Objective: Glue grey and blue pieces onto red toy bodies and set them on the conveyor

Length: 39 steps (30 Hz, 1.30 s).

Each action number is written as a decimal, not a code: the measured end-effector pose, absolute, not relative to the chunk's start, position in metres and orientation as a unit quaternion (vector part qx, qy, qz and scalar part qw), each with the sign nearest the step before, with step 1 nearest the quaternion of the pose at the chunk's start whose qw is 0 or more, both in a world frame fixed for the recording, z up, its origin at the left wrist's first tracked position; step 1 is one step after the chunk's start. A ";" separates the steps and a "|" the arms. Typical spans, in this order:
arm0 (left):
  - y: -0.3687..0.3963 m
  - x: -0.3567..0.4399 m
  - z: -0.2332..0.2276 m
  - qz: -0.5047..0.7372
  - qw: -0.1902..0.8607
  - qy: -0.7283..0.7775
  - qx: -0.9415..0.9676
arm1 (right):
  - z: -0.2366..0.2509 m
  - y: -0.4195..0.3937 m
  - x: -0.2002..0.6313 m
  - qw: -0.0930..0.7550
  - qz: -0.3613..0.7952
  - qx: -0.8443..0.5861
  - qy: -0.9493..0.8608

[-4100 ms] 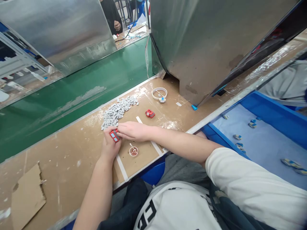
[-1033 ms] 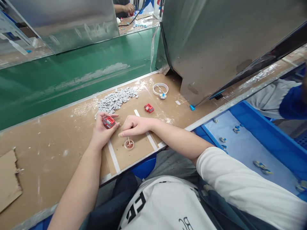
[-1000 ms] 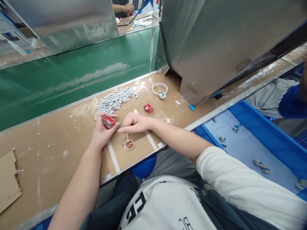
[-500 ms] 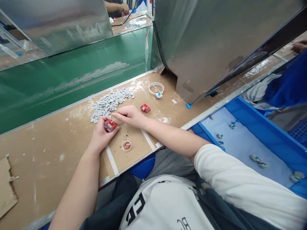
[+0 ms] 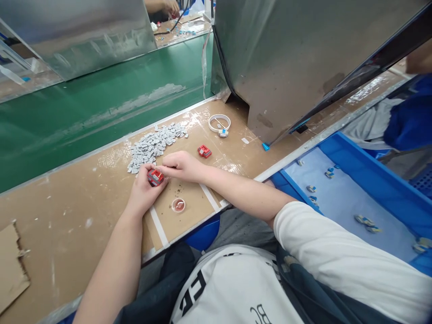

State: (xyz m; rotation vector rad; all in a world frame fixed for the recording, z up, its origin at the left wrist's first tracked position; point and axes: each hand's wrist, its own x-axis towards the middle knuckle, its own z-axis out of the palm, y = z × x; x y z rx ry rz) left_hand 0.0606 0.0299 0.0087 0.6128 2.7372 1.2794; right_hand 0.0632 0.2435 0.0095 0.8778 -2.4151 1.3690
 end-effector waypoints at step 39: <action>0.029 0.056 -0.001 0.559 0.110 0.805 0.168 | 0.011 0.247 0.067 0.143 0.590 0.251 -0.754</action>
